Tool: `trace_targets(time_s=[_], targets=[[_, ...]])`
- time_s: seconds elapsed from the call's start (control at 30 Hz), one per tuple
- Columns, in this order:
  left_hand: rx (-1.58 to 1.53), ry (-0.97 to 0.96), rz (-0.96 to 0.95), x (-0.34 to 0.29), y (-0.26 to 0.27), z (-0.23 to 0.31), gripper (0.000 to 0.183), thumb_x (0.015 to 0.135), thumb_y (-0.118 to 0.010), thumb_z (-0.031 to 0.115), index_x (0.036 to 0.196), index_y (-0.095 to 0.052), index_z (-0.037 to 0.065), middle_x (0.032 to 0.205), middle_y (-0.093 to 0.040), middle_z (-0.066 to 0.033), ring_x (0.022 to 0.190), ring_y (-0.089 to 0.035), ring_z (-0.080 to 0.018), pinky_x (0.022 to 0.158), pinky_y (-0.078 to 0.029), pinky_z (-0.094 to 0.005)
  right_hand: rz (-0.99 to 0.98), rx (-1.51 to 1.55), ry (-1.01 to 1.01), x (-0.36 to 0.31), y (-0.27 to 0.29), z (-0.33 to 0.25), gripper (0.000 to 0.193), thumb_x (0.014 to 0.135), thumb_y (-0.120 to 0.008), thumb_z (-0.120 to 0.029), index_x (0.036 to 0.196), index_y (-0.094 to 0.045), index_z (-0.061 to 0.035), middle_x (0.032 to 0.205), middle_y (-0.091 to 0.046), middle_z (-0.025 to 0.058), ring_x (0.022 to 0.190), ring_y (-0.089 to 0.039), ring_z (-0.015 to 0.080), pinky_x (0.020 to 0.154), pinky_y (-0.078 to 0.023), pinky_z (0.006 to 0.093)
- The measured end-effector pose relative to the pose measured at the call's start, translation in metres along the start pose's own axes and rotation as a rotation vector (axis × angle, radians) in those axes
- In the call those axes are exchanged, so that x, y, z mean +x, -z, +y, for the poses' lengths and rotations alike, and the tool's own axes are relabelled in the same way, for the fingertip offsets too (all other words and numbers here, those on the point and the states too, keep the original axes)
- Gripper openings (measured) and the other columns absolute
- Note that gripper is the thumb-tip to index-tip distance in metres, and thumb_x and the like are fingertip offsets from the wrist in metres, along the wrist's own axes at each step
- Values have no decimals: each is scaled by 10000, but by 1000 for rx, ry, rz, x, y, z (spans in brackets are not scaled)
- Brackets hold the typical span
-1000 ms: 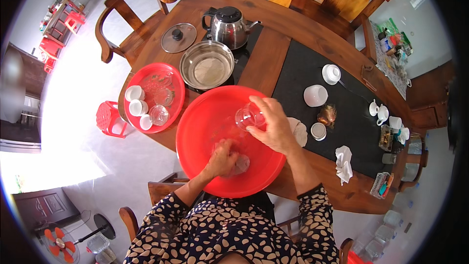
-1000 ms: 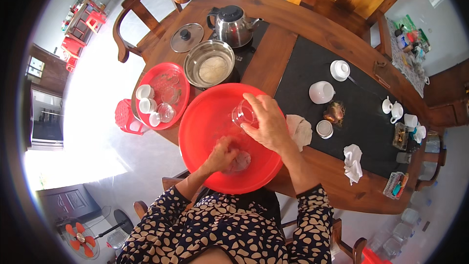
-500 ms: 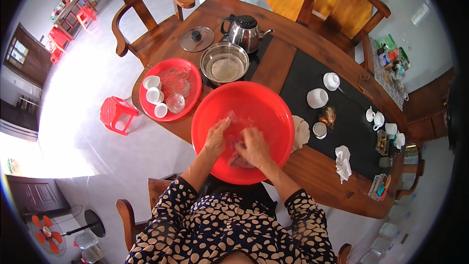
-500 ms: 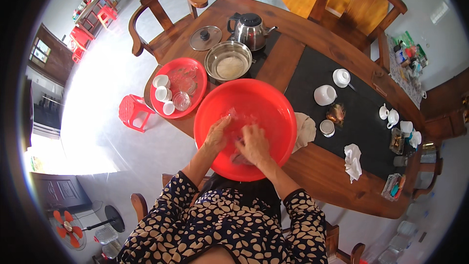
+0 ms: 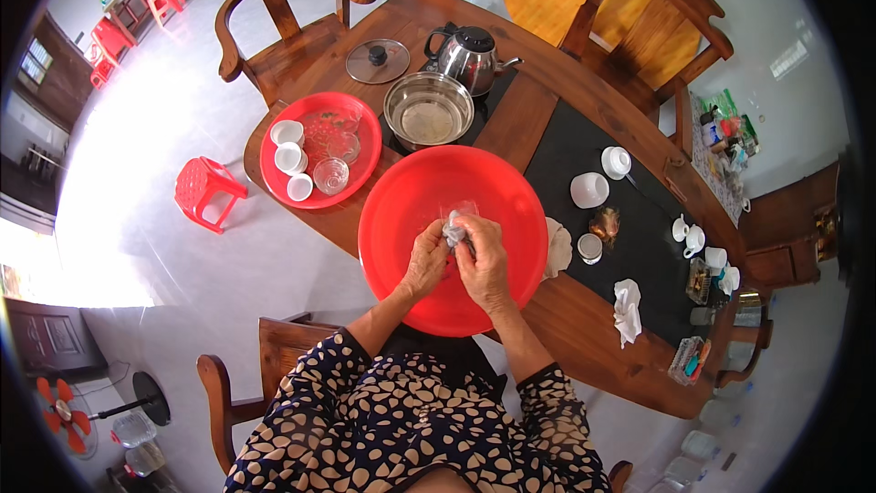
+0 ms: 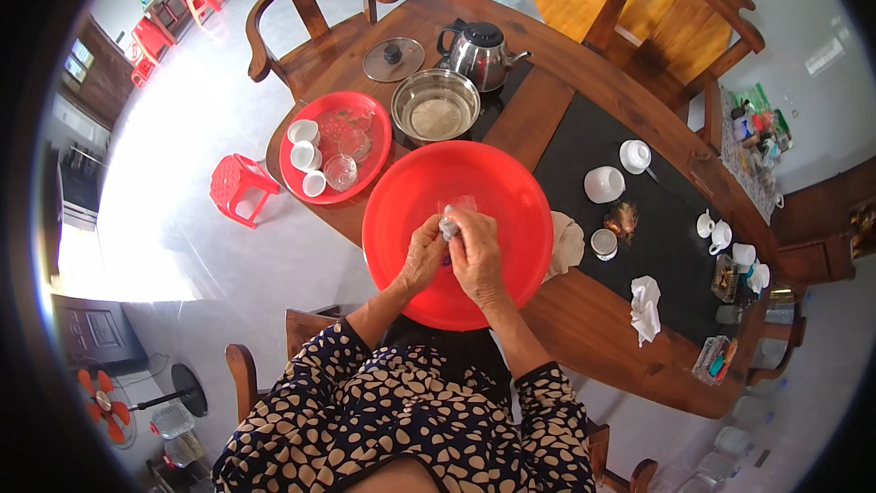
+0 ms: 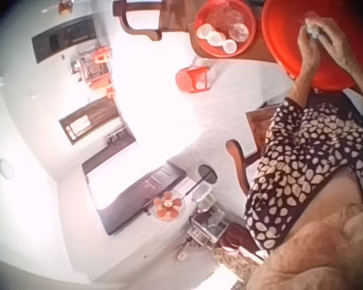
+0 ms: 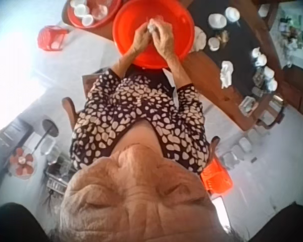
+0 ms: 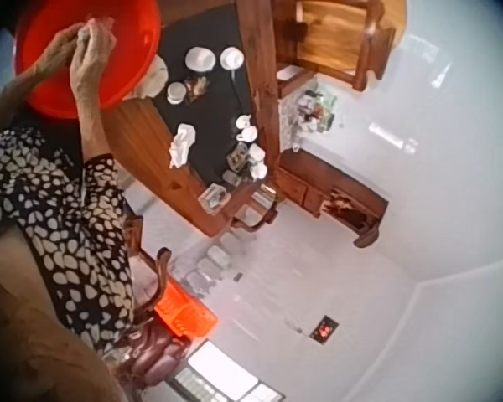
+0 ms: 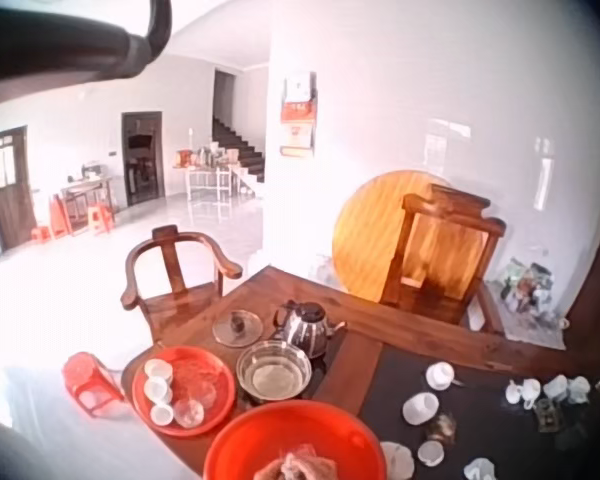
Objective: The person washes small white ceramic cups and clear glass tumblers using a cloth and water in a red plastic basin. They scrub the items individually and place the cleaned cups onto a red tray on the table.
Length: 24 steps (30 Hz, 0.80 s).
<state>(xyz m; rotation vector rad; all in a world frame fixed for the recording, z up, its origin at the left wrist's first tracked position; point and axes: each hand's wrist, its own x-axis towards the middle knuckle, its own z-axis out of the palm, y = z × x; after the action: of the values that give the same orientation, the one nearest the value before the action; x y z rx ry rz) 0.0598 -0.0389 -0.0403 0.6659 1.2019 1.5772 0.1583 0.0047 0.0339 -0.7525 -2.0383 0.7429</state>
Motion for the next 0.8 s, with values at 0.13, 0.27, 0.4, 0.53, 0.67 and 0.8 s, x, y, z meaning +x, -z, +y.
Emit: trace_targets(time_s=[0.13,0.27,0.4,0.53,0.67,0.8], targets=[[153,-31,-57,-5,1,9,186,947,-414,93,1072,-538,35,905,-565,10,833,-509,-63,744,-441,-221,21,-105,85,8,-9,10,352,696,-548,97,1020,-575,-40,974,-602,110,904,-538,292,798,-467,371],[218,-152,-88,-3,3,10,155,944,-424,84,1022,-548,35,878,-547,-1,832,-492,-76,744,-425,-235,-53,-123,-10,31,-7,15,287,726,-541,51,995,-579,-41,932,-609,109,876,-533,298,781,-467,366],[270,-126,-142,-6,3,7,121,934,-458,88,982,-556,34,874,-526,-33,805,-475,-105,737,-416,-257,-77,252,-412,44,-6,49,257,771,-494,56,1006,-568,-17,891,-618,114,864,-540,267,806,-445,344],[244,-176,-125,-3,7,5,127,937,-449,90,979,-558,39,873,-529,-29,822,-478,-107,762,-407,-257,-237,25,-129,40,11,36,285,775,-579,-51,1057,-560,-19,989,-610,135,931,-515,305,846,-415,381],[157,-118,-94,-9,5,14,121,934,-436,89,984,-536,41,867,-531,-37,824,-483,-127,772,-409,-273,-146,-331,91,15,6,-1,366,717,-642,-50,1070,-546,-37,1015,-576,105,953,-496,288,841,-392,386],[409,-232,-206,-17,7,23,118,920,-452,88,1003,-526,50,926,-546,-55,871,-492,-159,810,-404,-295,-207,-169,-27,19,12,20,277,767,-581,-40,1043,-555,-25,971,-587,110,921,-502,283,809,-417,368]])
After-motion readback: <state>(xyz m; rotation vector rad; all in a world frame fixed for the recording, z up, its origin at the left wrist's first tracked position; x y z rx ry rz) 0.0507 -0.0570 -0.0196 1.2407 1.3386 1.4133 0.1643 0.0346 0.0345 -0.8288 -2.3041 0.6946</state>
